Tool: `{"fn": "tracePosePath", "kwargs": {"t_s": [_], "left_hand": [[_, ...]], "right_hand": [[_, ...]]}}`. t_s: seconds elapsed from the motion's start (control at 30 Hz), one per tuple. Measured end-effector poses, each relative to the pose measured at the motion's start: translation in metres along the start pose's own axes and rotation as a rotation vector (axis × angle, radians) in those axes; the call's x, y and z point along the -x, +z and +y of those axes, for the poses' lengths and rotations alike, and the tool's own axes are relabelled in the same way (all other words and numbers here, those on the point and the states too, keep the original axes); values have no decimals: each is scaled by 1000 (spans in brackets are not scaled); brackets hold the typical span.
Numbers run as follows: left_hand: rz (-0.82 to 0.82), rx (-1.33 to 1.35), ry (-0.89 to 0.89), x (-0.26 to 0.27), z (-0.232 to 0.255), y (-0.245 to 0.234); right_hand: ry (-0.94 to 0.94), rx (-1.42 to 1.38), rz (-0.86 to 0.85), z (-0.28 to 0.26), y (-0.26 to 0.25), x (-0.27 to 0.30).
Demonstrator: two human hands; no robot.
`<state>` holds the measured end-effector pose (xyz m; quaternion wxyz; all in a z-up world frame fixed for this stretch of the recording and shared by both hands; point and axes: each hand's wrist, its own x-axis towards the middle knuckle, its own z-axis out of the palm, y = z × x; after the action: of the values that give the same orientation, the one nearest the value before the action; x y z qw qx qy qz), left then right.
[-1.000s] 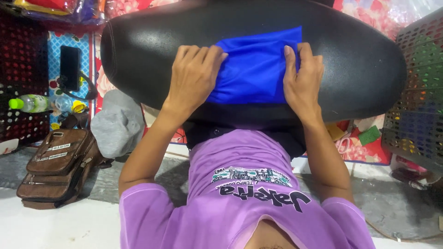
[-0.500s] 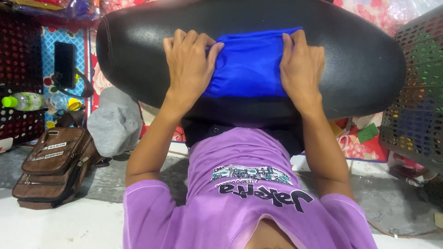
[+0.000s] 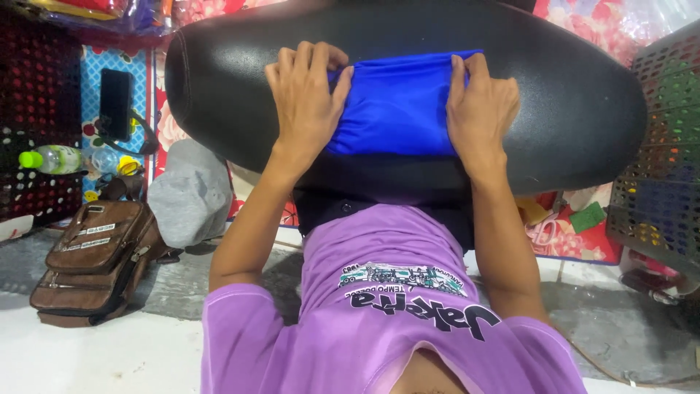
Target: Fitting and adjusting a blue fabric cover onto a motorcycle seat, using a small tool to tuck the edges.
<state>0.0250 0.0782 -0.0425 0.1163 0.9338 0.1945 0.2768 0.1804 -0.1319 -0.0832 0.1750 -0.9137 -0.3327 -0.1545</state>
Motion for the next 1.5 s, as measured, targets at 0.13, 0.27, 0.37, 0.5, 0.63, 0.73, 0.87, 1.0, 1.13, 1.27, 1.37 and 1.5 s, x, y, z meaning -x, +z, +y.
{"fn": "tracePosePath", "kwargs": {"t_s": [0.13, 0.27, 0.37, 0.5, 0.63, 0.73, 0.87, 1.0, 1.13, 1.27, 1.37, 1.5], "left_hand": [[-134, 63, -54, -5, -3, -2], [-236, 171, -49, -15, 12, -22], [-108, 176, 289, -13, 36, -22], [-342, -4, 471, 6, 56, -10], [-399, -83, 419, 15, 54, -4], [-368, -47, 391, 17, 53, -2], [-336, 3, 389, 18, 51, 2], [-332, 10, 389, 19, 52, 7], [-339, -1, 393, 20, 51, 10], [-365, -7, 400, 20, 52, 8], [-358, 13, 399, 19, 51, 7], [-337, 27, 394, 20, 51, 7]], "right_hand": [[-50, 63, 52, 1, 4, 0], [-43, 61, 34, -1, 4, 0], [-53, 70, 44, -1, 4, 0], [-57, 63, 52, 5, 6, -2], [13, 19, 10, 6, 3, -2], [32, 3, -68, 2, -5, -6], [69, 4, -118, -2, -14, -12], [133, -245, -165, -5, -37, -17], [104, -549, 12, -8, -61, -15], [115, -476, 149, -14, -79, -3], [192, -507, 38, -18, -83, 6], [185, -507, -75, -12, -68, 17]]}}
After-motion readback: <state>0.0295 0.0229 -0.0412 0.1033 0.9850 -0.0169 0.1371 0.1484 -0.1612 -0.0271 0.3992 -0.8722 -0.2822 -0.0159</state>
